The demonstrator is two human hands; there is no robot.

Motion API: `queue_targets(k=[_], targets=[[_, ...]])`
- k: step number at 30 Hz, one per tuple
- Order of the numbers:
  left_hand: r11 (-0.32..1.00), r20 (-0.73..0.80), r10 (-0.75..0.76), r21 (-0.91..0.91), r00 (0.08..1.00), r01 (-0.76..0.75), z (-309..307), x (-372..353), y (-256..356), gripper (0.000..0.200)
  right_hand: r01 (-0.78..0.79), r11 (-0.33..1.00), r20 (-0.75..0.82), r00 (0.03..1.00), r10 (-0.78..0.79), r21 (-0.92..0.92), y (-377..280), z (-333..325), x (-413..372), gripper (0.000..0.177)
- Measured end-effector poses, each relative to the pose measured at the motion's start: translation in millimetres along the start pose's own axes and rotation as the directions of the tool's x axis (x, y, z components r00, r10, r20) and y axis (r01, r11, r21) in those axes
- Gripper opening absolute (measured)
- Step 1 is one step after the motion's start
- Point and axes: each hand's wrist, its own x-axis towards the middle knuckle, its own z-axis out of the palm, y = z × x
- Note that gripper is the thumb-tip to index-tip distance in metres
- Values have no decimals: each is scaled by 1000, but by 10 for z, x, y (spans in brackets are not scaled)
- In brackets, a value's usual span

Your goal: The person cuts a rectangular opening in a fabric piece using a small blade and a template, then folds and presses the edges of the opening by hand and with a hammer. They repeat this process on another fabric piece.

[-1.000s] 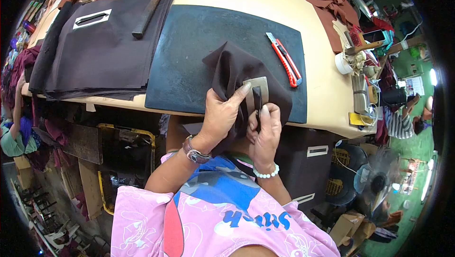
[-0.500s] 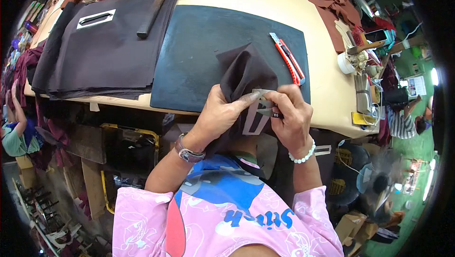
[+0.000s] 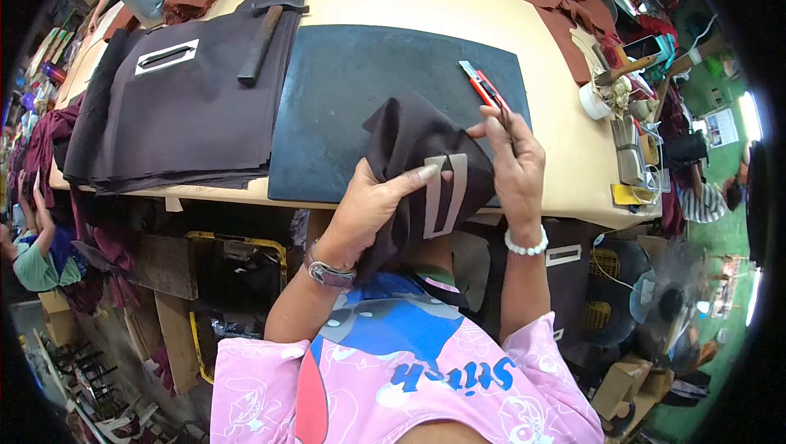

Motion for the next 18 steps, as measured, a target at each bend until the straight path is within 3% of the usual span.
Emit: queue_targets(k=[3,4,5,7,9,10,11,12,13,14,16,17,18], targets=[[998,-39,42,-40,998,-44,-9,56,71,25,-206,976,127,969,213,-71,79,-144,-234,41],[996,-63,85,-31,994,-87,5,72,114,24,-245,960,240,932,272,-136,168,-205,-330,47],[992,-86,126,-20,988,-129,6,88,146,23,-303,952,333,903,272,44,210,-189,-419,40],[979,-107,199,73,974,-192,-107,122,243,21,-394,916,423,819,388,-77,315,-326,-479,28],[937,-332,319,248,888,-244,-273,128,314,33,-358,933,331,878,346,-26,340,-369,-467,20],[901,-311,366,356,877,-249,-399,118,389,42,-338,941,279,904,324,1,345,-395,-460,16],[851,-282,411,460,867,-254,-534,106,472,51,-307,947,217,922,320,-92,357,-435,-423,13],[556,-200,633,790,748,-259,-680,93,509,54,-189,954,188,954,235,-233,312,-421,-364,12],[163,-24,782,972,623,-167,-745,68,550,57,-74,926,173,974,147,-370,237,-387,-309,12],[-204,164,821,979,546,12,-761,13,603,71,10,922,224,971,84,-388,168,-324,-285,11],[-352,327,660,930,676,-106,-502,-55,759,77,184,890,330,943,-41,-416,45,-120,-252,11],[-410,398,563,895,724,-173,-367,-83,814,80,305,897,390,905,-168,-322,44,12,-258,16],[-430,472,329,846,818,-315,-266,-80,864,81,394,860,483,851,-208,-325,11,103,-274,22]])
